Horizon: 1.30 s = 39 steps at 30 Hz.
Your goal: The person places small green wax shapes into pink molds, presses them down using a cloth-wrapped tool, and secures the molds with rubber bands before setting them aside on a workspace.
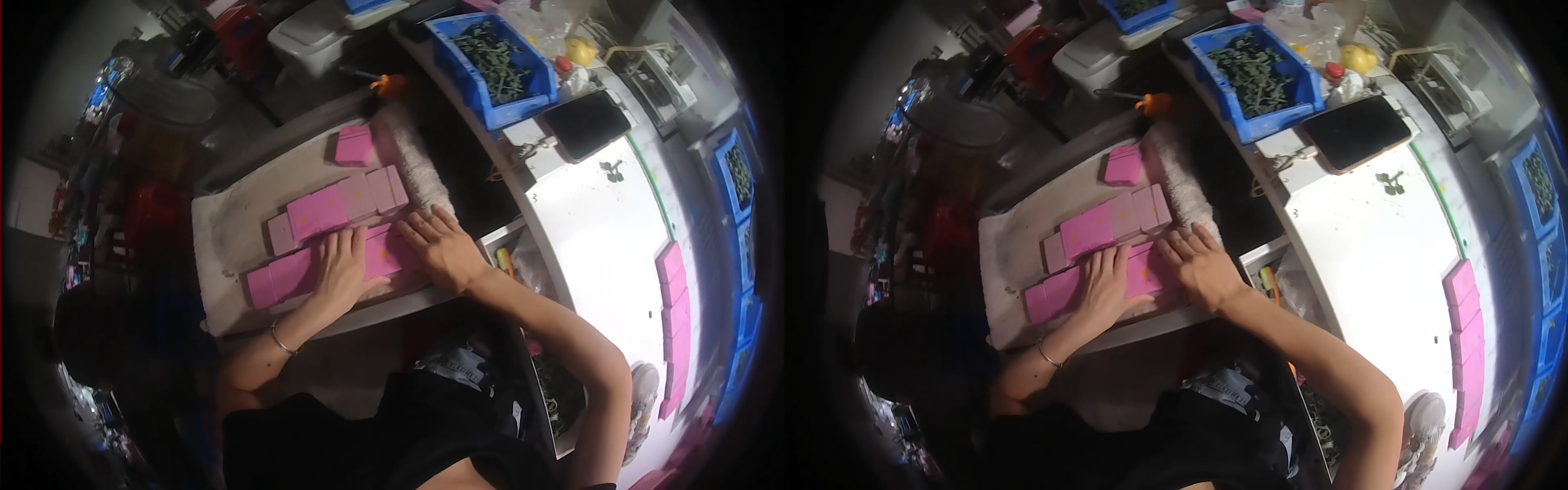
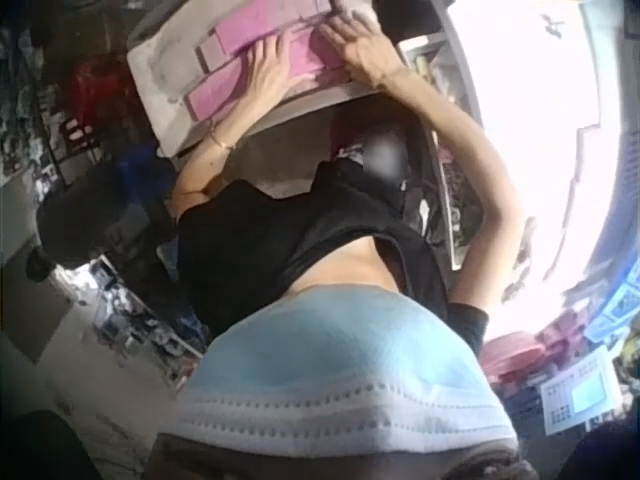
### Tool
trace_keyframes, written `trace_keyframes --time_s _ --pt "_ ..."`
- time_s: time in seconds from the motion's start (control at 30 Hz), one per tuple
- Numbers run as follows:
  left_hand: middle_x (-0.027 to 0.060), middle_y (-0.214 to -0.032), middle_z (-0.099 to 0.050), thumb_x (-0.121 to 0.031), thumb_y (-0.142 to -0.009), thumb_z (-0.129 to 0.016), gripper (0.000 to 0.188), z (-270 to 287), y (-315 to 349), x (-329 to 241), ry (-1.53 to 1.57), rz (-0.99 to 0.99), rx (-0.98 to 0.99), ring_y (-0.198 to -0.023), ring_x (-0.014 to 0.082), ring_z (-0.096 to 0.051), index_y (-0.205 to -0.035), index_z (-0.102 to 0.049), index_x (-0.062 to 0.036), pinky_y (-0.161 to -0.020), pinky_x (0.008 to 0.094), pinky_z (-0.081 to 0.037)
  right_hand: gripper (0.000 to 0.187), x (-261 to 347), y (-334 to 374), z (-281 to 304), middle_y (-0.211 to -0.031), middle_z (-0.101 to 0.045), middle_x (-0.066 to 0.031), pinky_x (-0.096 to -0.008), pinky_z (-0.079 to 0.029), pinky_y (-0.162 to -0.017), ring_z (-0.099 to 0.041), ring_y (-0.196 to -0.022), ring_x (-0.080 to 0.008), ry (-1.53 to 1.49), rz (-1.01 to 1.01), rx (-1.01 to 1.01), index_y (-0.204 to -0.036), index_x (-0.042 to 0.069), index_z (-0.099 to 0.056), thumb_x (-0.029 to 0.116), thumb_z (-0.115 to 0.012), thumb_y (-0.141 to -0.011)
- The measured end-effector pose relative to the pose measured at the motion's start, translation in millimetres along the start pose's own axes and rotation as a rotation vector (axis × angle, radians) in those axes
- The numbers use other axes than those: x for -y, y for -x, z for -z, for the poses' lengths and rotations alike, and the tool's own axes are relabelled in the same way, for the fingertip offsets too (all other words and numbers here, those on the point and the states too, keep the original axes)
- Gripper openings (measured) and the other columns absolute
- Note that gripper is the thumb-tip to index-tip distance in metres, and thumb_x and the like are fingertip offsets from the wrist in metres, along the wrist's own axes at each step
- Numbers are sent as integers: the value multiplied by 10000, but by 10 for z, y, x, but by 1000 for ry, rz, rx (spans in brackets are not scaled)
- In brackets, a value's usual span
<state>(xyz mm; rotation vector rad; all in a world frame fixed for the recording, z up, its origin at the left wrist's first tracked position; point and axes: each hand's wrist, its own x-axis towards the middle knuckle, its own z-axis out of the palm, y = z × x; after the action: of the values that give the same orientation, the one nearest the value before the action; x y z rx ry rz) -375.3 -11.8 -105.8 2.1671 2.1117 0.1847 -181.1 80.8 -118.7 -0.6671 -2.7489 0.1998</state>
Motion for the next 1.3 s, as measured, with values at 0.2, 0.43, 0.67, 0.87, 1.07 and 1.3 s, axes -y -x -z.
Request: trace_keyframes --time_s 0.2,0.43,0.67,0.87,1.07,1.3 --pt "156 -1151 -482 -361 -599 -820 792 182 -225 33 144 -98 -44 -1095 338 -453 -1219 -473 -11 -933 445 -380 576 7 60 -38 -1362 -446 -141 -410 -194 -1125 -379 -1303 -251 7 -49 60 -1371 29 -368 144 -483 -819" --pt "333 -1047 -556 -444 -885 -528 626 210 -1615 251 -119 66 -157 -1006 454 -538 -1120 -510 136 -895 453 -433 599 157 237 141 -1391 -398 -188 -417 -257 -1095 -381 -1296 -309 -127 -199 100 -1361 23 -384 177 -529 -801" --pt "308 -1147 -527 -489 -884 -460 741 -495 -2140 844 -379 195 -103 -1032 434 -548 -1345 -314 72 -874 480 -454 567 469 1491 1252 -1381 -372 -236 -441 -343 -1044 -386 -1276 -369 -62 -466 -195 -1331 -6 -399 142 -580 -815" --pt "205 -1251 -506 -434 -790 -634 692 -768 -2460 1720 -58 144 -32 -1111 358 -527 -1310 -412 -33 -906 429 -451 567 743 2631 1628 -1383 -357 -244 -452 -356 -1029 -385 -1262 -394 179 -1033 -392 -1315 -2 -404 128 -618 -807" --pt "95 -1177 -538 -215 -951 -458 445 502 -1625 361 874 109 283 -1042 168 -517 -1357 -398 -42 -900 289 -416 512 912 3229 1724 -1329 -418 -271 -464 -348 -1034 -401 -1250 -408 546 -1292 -332 -1279 -97 -419 15 -543 -795" --pt "90 -1088 -574 -247 -950 -437 526 1320 -998 -1617 1164 -324 608 -953 146 -547 -1403 -322 -6 -870 251 -420 645 480 2857 1446 -1390 -285 -324 -482 -280 -1064 -289 -1305 -445 216 -1146 -383 -1325 -105 -322 232 -592 -846"
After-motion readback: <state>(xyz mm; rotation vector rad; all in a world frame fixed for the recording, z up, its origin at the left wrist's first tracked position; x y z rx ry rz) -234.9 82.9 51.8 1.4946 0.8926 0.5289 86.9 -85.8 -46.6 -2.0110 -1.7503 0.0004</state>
